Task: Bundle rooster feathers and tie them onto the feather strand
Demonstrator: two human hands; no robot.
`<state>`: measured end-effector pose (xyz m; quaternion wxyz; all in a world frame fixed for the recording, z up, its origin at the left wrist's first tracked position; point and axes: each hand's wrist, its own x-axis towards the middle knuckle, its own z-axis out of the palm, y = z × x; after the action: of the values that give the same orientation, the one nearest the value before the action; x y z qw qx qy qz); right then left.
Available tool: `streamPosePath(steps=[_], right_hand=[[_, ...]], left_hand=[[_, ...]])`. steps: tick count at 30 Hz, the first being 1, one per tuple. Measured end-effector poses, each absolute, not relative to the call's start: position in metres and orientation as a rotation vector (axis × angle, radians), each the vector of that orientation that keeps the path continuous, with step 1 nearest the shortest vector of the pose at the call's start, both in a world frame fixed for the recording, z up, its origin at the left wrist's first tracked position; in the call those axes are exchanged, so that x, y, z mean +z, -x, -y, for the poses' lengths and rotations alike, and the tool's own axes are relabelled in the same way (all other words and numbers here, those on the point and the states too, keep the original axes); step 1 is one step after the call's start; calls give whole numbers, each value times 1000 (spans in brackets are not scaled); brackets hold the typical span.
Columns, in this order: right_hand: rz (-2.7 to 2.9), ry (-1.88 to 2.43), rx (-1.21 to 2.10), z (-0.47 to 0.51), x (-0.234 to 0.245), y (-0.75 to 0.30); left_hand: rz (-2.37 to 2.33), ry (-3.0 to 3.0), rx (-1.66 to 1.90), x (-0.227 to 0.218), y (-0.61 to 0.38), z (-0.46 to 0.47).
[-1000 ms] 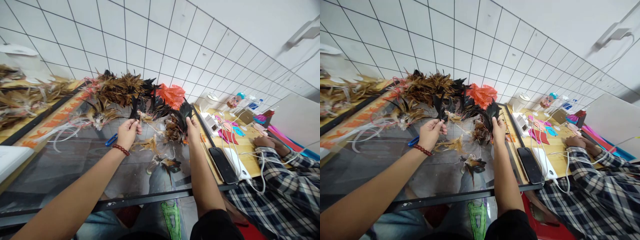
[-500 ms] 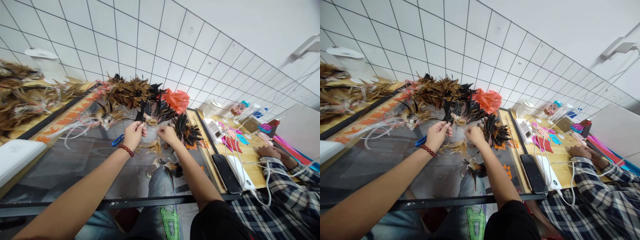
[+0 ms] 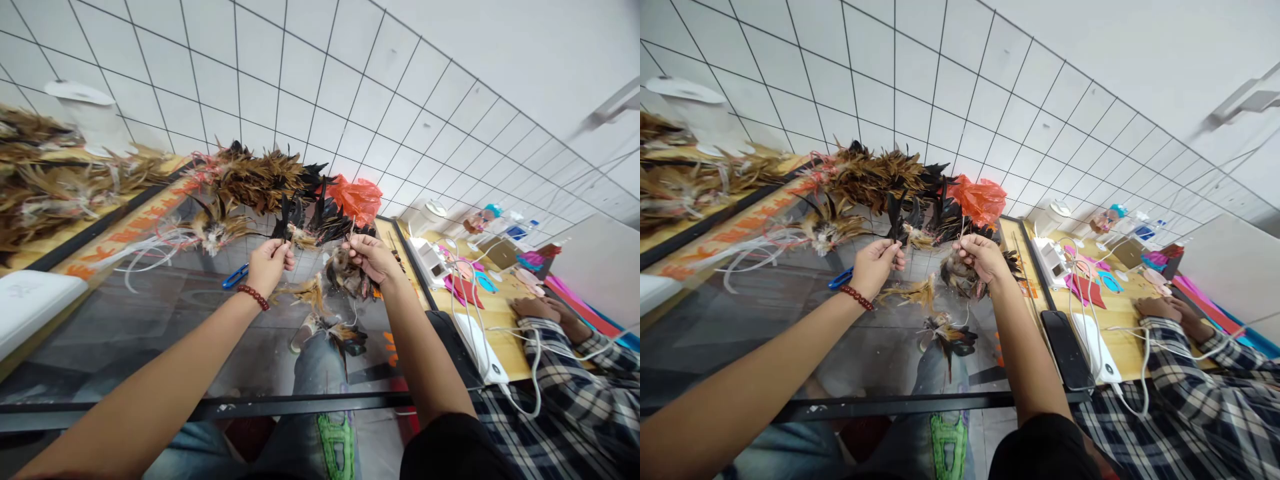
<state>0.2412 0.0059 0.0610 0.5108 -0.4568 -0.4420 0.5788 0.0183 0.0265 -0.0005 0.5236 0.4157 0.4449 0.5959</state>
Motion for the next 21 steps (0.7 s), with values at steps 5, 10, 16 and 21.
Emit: streamPosePath(steps=[5,10,16,21], right_hand=[[1052,1140,1358,-2,55,-247],[1071,1120,1323,3,55,-251],[1129,1066,1292,5,71,-236],[1277,915,1322,3,112,-168]], left_hand=[[-1059,-985,1435,-2,-18,-28],[-1054,-986,1445,-4,-18,-29],[-1075,-994,1418,-1,-21,-27],[-1057,-1033,1350,1,-23,-25]])
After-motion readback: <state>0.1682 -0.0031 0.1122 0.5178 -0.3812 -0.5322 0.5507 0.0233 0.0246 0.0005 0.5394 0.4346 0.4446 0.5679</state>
